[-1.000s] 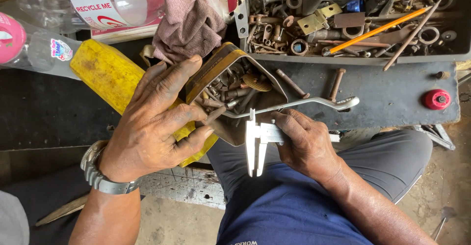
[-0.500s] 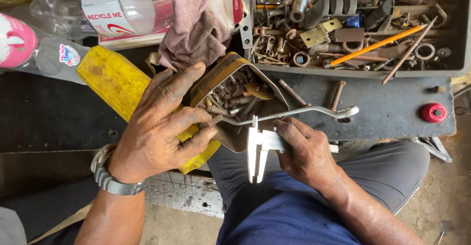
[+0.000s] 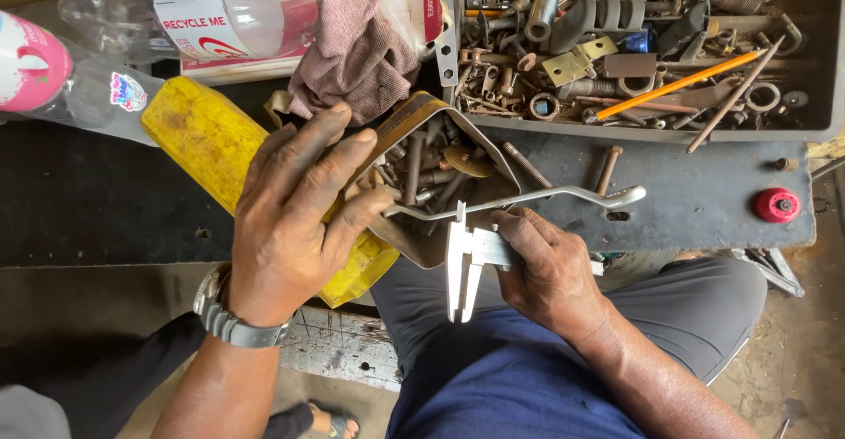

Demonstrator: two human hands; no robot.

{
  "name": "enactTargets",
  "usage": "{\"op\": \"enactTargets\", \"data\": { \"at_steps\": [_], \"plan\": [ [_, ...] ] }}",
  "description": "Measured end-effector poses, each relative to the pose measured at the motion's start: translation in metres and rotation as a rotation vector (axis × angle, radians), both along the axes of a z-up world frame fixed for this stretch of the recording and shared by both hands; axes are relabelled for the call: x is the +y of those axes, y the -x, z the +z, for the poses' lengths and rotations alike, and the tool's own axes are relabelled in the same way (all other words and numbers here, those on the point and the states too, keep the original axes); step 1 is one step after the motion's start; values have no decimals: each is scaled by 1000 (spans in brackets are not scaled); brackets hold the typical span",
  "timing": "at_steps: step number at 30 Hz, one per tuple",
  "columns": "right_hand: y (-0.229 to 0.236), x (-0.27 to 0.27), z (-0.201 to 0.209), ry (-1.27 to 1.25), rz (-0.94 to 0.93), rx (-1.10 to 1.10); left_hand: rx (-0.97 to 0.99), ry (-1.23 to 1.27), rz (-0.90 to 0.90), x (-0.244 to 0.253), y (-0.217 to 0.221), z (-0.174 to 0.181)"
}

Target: Searching through a container of miscellaneous hardware and measuring specific bolts using a vernier caliper

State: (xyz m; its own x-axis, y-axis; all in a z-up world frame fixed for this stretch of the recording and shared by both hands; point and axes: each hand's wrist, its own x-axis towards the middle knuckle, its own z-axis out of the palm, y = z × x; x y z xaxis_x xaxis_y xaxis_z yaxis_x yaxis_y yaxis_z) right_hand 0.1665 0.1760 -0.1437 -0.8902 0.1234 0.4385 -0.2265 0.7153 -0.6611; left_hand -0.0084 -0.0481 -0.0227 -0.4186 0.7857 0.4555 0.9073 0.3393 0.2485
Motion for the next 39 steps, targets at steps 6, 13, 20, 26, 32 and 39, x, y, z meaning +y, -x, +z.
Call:
{"op": "enactTargets", "data": {
  "at_steps": [6,13,20,26,32,39],
  "plan": [
    [2,-2,1,3,-14,17,-94,219,-1,-7,-19,-6],
    [-1,-4,-3,91,-7,43,-25,196,97,4,-42,-23],
    [-9,1,-4,129,-56,7,70,210,67,12,-50,-19],
    [-10,1,-5,116,-54,35,-49,9,-67,27,-52,1],
    [-5,0,5,16,-29,84,163,103,-115,68,-36,34],
    [-6,3,2,-93,1,99,163,506,-222,113,-12,13]
  ]
}}
